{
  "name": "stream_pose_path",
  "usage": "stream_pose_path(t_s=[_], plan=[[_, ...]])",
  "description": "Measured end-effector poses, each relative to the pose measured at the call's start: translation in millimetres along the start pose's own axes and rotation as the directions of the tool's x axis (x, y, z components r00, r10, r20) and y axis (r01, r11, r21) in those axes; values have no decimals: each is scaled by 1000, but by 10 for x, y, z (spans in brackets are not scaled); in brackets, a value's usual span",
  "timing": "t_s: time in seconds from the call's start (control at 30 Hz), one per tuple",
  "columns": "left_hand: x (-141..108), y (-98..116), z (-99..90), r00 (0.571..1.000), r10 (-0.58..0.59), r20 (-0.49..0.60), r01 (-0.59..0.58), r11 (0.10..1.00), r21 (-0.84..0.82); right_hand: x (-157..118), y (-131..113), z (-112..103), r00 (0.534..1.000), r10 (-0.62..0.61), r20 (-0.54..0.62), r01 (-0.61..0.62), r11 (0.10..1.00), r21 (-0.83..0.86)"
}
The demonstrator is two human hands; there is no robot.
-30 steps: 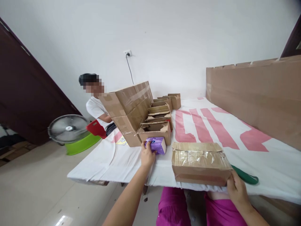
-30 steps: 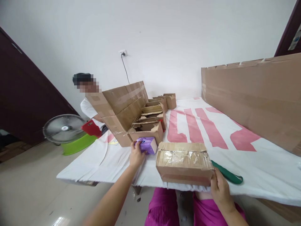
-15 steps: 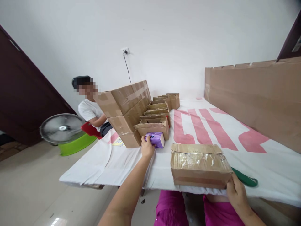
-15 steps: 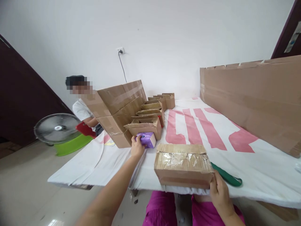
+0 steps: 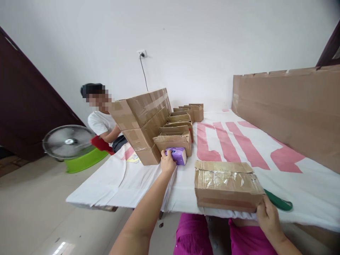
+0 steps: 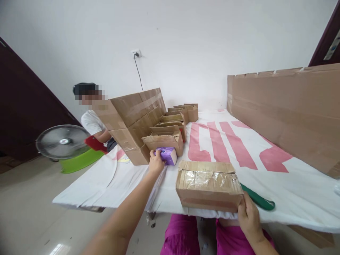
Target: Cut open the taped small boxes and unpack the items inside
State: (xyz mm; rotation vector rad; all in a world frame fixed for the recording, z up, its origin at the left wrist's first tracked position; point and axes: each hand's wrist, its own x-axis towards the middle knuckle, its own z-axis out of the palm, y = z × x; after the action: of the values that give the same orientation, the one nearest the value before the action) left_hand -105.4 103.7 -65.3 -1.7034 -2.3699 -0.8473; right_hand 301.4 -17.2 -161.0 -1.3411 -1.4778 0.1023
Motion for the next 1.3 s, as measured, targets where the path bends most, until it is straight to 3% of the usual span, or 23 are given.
stream_pose_path(t_s=[0.23, 0.37, 0.43, 0.5, 0.6, 0.73, 0.83, 0.97, 1.3], plan=[[58, 27, 49, 1000, -22, -13, 22, 999, -35, 9, 22, 28, 1000, -26, -10, 26, 999, -21], [-112, -45, 83, 998, 20, -59, -25, 996, -84, 7, 64, 56, 998, -49, -47, 46, 997, -58], [-227, -123, 115, 990, 45, -136, -63, 989, -137, -1, 89, 70, 997, -50, -66, 46, 997, -61], [-306, -208, 148, 961, 49, -271, -106, 974, -200, -12, 110, 85, 996, -54, -74, 49, 997, -60], [-326, -295, 183, 886, 74, -458, -192, 957, -217, -25, 125, 104, 996, -65, -62, 61, 996, -64], [-289, -312, 219, 806, 120, -580, -264, 950, -170, 9, 80, 94, 998, -48, -30, 46, 997, -69], [-297, -299, 242, 802, 135, -581, -268, 952, -149, 70, -23, 43, 986, -50, 158, 53, 999, -14], [-320, -298, 246, 830, 177, -529, -299, 942, -153, 118, -193, -24, 908, -147, 393, 140, 989, 46], [-262, -353, 322, 869, 182, -461, -300, 934, -197, 77, -246, -8, 885, -198, 422, 253, 964, -78]])
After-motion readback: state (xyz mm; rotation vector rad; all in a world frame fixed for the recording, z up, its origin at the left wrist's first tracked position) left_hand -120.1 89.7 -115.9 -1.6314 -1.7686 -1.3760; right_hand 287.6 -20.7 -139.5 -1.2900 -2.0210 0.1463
